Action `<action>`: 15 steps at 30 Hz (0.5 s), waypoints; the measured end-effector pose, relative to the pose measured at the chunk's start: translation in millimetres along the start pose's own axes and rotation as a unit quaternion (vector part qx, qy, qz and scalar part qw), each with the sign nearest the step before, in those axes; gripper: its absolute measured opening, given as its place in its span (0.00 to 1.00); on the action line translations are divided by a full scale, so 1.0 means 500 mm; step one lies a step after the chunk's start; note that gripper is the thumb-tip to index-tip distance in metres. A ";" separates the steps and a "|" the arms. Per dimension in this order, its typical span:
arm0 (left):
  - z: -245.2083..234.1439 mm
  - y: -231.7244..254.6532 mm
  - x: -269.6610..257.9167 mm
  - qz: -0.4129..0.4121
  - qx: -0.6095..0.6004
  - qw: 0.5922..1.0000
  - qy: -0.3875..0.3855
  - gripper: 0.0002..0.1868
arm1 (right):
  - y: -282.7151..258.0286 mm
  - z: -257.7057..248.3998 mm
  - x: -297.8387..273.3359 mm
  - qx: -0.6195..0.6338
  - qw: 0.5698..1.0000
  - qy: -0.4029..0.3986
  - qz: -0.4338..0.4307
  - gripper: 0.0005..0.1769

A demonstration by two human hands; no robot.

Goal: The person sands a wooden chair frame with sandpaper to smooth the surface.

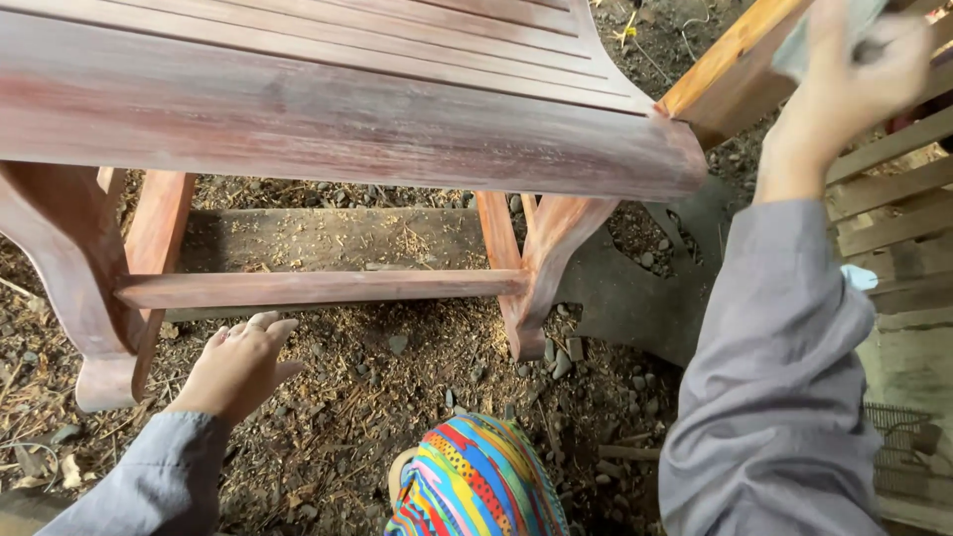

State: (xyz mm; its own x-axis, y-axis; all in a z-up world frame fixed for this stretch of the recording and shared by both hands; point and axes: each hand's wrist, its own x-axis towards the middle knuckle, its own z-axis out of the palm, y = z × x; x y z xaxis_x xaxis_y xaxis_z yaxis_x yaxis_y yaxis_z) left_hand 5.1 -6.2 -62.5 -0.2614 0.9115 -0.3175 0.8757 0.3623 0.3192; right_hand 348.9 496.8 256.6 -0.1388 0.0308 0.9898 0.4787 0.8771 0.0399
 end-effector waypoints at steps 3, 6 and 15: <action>0.001 0.004 0.007 0.017 0.017 1.000 0.018 0.36 | -0.052 0.012 0.006 0.073 0.994 0.063 0.048 0.27; -0.001 0.006 0.011 0.017 0.031 0.999 0.029 0.35 | -0.088 0.008 -0.054 -0.011 0.992 -0.119 0.034 0.19; 0.005 -0.001 0.011 0.025 0.026 0.998 0.053 0.36 | -0.154 0.035 0.096 -0.225 0.961 0.036 -0.158 0.13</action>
State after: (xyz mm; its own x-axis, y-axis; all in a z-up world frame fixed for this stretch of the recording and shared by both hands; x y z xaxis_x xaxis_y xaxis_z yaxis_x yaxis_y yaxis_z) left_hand 4.4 -1.8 -66.8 -0.2555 0.9448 -0.2049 0.9083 0.3072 0.2839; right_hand 290.1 439.2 298.6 -0.2852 -0.2502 0.9252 0.7510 0.5414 0.3779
